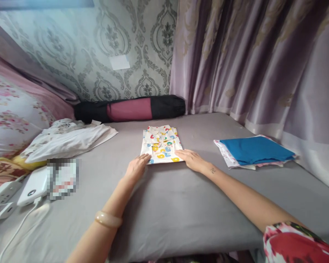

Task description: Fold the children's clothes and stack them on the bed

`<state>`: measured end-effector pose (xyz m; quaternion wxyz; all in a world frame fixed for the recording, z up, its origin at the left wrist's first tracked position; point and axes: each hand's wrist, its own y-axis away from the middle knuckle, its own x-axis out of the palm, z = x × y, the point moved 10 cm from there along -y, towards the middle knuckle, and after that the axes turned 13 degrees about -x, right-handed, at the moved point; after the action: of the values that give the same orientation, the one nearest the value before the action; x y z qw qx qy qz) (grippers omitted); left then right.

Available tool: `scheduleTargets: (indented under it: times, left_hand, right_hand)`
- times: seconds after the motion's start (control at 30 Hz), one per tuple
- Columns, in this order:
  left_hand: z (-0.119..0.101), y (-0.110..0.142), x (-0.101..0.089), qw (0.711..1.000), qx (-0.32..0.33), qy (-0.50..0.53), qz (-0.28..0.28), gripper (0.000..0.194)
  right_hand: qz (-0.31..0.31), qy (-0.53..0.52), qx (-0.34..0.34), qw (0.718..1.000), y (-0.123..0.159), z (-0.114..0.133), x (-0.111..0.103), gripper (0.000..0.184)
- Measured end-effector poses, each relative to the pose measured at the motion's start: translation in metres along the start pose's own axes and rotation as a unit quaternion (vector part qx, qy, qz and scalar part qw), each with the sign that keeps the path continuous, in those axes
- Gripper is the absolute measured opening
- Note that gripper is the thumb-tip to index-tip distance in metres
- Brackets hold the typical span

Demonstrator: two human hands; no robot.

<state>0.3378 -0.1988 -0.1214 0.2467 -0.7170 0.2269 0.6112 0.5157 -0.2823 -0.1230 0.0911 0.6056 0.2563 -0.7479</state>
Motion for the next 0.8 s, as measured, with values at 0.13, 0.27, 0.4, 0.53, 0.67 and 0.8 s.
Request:
scheduleTargets:
  times: [0.13,0.27,0.4,0.53,0.67,0.8]
  left_hand:
    - [-0.01,0.03,-0.01,0.998,0.06,0.0,0.009,0.069]
    - [-0.015,0.076,-0.028,0.992,0.106,0.061,0.015,0.065]
    - [-0.015,0.1,-0.047,0.979,0.085,0.167,0.076,0.047]
    - [0.004,0.079,-0.05,0.939,-0.05,0.317,0.122,0.027]
    - [0.03,0.044,-0.04,0.841,-0.161,0.512,0.071,0.037]
    - [0.047,0.011,-0.023,0.816,-0.224,0.533,0.013,0.039]
  right_hand:
    - [0.028,-0.013,-0.009,0.999,0.015,0.027,-0.013,0.068]
    - [0.053,-0.068,-0.007,0.996,0.045,0.059,-0.028,0.071]
    - [0.088,-0.139,0.001,0.986,0.063,0.076,-0.043,0.065]
    - [0.086,-0.206,0.062,0.973,0.053,0.057,-0.054,0.045]
    - [0.012,-0.225,0.156,0.962,0.031,0.009,-0.058,0.028]
    - [-0.061,-0.196,0.228,0.952,0.012,-0.037,-0.049,0.029]
